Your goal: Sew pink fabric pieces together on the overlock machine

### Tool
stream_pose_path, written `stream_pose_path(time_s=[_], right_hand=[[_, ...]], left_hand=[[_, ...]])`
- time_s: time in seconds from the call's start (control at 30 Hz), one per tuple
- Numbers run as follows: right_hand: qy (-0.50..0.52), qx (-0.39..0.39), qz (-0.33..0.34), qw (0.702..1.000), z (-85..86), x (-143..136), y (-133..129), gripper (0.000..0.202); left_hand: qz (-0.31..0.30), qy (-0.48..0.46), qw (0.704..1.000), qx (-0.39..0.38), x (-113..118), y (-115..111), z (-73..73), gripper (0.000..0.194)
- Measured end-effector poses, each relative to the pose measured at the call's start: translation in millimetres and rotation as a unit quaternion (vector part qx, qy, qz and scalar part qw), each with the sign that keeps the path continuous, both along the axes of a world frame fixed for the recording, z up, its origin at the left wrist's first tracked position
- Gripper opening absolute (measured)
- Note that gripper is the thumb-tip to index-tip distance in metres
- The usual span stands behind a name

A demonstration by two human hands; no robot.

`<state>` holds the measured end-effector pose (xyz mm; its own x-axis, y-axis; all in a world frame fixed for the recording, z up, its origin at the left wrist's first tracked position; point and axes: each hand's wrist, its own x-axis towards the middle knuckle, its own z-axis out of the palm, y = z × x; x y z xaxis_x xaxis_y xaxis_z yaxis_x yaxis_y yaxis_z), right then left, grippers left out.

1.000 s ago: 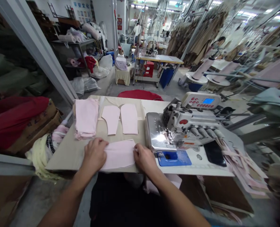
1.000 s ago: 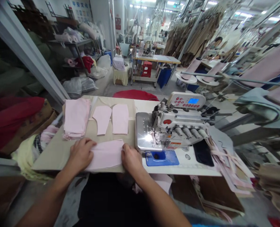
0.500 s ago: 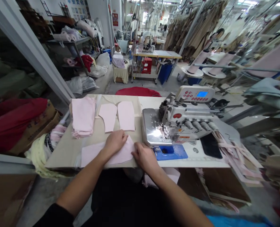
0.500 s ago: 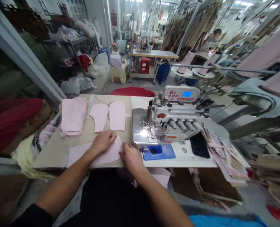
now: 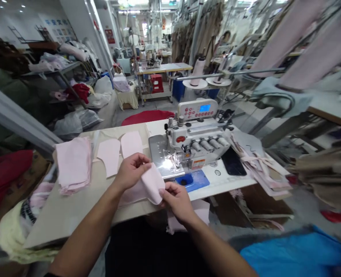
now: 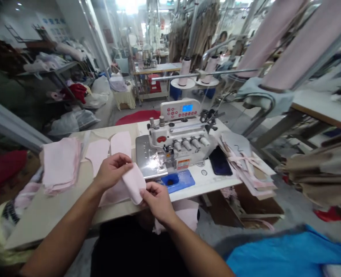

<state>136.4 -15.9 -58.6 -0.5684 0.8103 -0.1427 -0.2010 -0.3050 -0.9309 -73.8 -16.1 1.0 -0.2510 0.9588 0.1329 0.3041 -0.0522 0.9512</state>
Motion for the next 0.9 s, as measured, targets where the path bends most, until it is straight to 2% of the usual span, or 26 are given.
stream_pose_path(time_s=[0.1, 0.17, 0.23, 0.33, 0.4, 0.47, 0.57, 0.67, 0.77, 0.9], right_hand=[[0.014, -0.020, -0.091, 0.996, -4.3, 19, 6, 0.031], [0.033, -0.052, -0.130, 0.990, -8.5, 25, 10, 0.031], [0.053, -0.076, -0.135, 0.986, -12.7, 25, 14, 0.033], [0.070, -0.061, -0.112, 0.989, -17.3, 19, 19, 0.035], [0.054, -0.033, -0.108, 0.992, -19.1, 15, 20, 0.034], [0.023, -0.015, -0.112, 0.993, -20.3, 12, 17, 0.031], [-0.009, -0.012, -0.114, 0.993, -23.2, 9, 8, 0.027], [-0.003, -0.029, -0.110, 0.994, -29.3, 7, -2, 0.027], [0.004, -0.045, -0.115, 0.992, -34.8, 3, -6, 0.022], [0.023, -0.045, -0.135, 0.990, -33.3, 2, -1, 0.034]], left_hand=[[-0.035, 0.138, 0.990, 0.012, 28, 26, 3.2, 0.014], [-0.029, 0.269, 0.962, 0.048, 46, 40, 3.0, 0.008], [0.016, 0.368, 0.927, 0.070, 60, 48, 0.6, 0.009], [0.096, 0.439, 0.892, 0.053, 73, 49, -4.6, 0.011], [0.115, 0.452, 0.883, 0.053, 75, 44, -7.1, 0.011], [0.096, 0.436, 0.892, 0.076, 74, 37, -7.9, 0.012], [0.010, 0.367, 0.923, 0.114, 71, 26, -6.7, 0.011], [-0.059, 0.309, 0.940, 0.135, 69, 20, -6.0, 0.011], [-0.067, 0.296, 0.943, 0.136, 68, 20, -6.4, 0.011], [-0.056, 0.303, 0.943, 0.128, 68, 24, -6.6, 0.010]])
